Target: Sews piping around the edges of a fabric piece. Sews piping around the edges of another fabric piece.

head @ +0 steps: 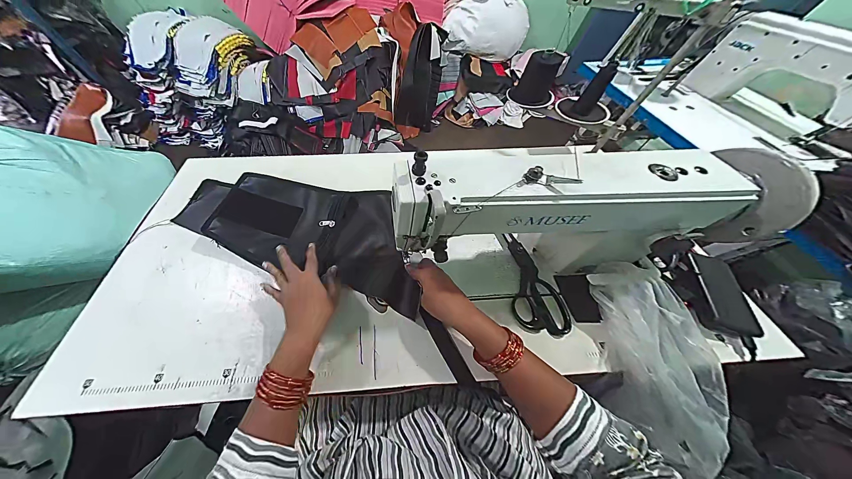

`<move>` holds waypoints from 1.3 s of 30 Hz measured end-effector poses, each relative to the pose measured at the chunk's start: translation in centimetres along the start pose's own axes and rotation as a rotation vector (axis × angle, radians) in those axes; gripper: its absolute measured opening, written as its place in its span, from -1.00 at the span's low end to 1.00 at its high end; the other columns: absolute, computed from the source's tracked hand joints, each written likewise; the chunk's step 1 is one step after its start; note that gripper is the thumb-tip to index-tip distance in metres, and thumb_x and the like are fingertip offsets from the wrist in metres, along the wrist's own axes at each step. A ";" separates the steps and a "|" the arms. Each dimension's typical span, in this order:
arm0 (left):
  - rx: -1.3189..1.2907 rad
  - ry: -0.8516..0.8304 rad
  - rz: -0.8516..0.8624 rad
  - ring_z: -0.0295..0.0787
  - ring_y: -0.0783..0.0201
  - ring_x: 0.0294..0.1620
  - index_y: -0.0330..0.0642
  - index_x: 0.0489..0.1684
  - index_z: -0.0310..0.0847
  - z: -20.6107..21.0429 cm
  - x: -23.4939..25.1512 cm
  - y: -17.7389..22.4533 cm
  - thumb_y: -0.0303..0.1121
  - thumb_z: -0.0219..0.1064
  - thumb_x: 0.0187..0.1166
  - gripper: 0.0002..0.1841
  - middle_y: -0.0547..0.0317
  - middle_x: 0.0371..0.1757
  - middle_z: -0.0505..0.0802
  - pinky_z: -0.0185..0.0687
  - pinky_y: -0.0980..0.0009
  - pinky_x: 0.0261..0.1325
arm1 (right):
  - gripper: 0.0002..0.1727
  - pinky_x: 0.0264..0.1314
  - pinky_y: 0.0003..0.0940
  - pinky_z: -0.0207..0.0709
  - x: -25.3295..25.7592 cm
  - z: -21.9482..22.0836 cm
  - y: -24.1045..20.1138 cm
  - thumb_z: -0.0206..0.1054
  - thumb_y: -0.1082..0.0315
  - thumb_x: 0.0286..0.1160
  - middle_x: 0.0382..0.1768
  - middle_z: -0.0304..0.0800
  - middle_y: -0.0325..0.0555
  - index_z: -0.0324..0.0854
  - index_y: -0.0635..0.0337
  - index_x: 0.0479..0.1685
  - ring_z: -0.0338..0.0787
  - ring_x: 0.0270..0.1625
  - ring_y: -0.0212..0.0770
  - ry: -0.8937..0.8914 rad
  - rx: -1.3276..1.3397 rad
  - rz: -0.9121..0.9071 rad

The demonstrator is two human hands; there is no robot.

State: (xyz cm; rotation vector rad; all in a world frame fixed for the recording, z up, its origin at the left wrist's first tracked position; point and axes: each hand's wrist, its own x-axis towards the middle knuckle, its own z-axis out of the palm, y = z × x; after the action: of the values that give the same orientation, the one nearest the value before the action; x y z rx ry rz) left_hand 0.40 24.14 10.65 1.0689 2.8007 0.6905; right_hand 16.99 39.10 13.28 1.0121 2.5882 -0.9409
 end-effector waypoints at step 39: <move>-0.135 -0.440 0.295 0.18 -0.29 0.77 -0.04 0.63 0.54 3.7 -5.0 8.4 -0.49 0.03 0.73 -0.50 -0.11 0.63 0.56 -0.12 -0.33 0.74 | -0.50 0.07 -0.35 0.49 -1.8 1.4 3.2 0.15 0.59 0.56 -0.03 0.74 0.08 0.51 0.41 0.53 0.62 -0.11 -0.25 0.123 0.472 -0.058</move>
State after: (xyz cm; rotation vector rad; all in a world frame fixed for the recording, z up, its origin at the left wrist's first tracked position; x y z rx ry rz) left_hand 10.12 27.88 10.51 1.4201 2.2231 0.5693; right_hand 20.35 39.03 11.33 1.1338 2.5596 -1.6036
